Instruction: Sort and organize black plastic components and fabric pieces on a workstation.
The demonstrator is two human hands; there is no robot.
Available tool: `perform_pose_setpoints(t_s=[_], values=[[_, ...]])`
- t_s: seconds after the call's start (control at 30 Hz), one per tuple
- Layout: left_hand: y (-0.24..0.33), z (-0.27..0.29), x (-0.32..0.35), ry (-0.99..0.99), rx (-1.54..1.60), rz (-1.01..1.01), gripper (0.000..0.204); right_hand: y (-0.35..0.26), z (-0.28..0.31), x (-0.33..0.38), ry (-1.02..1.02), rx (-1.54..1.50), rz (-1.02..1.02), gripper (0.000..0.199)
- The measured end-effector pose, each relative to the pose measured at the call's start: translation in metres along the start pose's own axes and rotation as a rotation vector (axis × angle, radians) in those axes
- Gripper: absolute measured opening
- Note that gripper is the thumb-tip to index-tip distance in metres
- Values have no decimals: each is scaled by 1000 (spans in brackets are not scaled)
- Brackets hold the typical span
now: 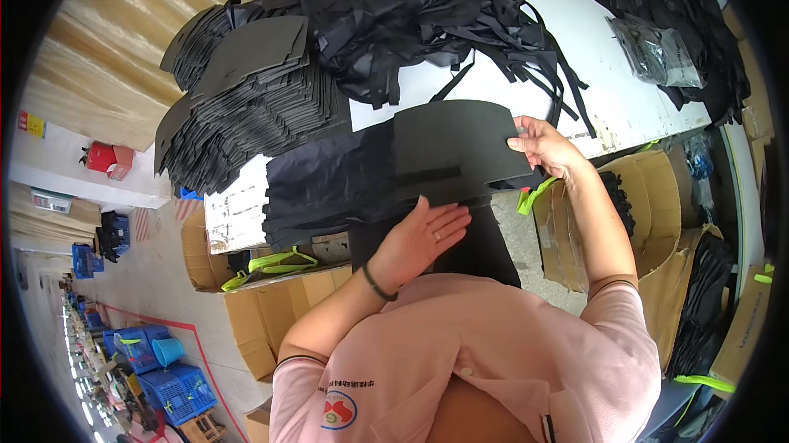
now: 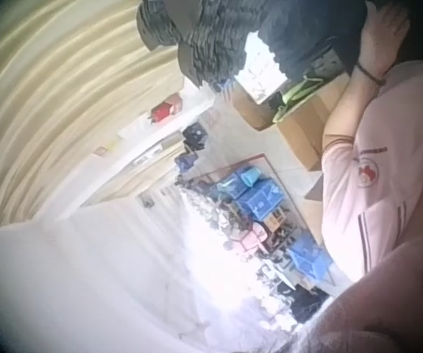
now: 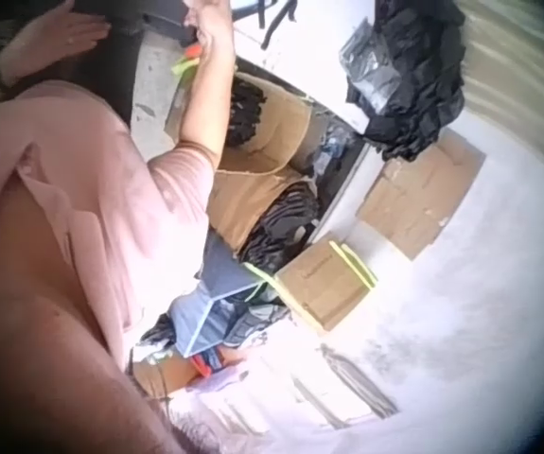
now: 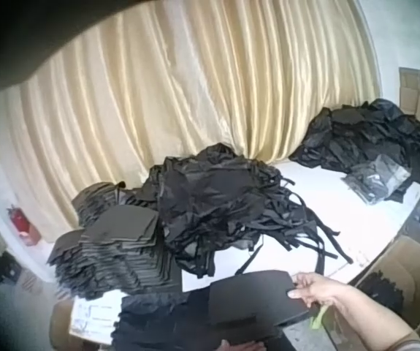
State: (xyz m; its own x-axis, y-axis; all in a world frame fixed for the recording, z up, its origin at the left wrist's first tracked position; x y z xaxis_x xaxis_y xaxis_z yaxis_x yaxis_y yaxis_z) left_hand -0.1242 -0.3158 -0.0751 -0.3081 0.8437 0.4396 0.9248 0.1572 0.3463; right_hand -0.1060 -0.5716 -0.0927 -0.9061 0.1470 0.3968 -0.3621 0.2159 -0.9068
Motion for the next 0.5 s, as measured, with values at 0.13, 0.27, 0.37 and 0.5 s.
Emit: perform_pose_setpoints(t_s=[0.13, 0.27, 0.37, 0.5], values=[[8, -6, -29, 14, 152, -137, 44, -12, -8, 8, -25, -32, 12, 36], [14, 17, -43, 160, 102, -243, 30, -13, -12, 15, 0, 8, 20, 36], [10, 22, -44, 242, 108, -222, 25, -15, -12, 15, 50, 201, 82, 36], [10, 26, -42, 277, 94, -223, 23, -21, -20, 17, 63, 295, 103, 36]])
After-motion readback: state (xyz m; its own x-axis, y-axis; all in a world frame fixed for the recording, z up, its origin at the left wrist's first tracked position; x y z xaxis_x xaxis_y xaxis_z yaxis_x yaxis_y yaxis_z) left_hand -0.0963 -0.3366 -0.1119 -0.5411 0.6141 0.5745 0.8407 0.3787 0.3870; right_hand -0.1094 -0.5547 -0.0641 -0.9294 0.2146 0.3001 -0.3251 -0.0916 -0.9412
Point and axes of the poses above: each hand's wrist, its own x-axis away from the middle knuckle, its own z-axis out of the back of the hand, y = z × x, the point moved 9 cm from there along -x, towards the middle knuckle, and after that the axes turned 2 degrees about -x, right-handed, at the moved point
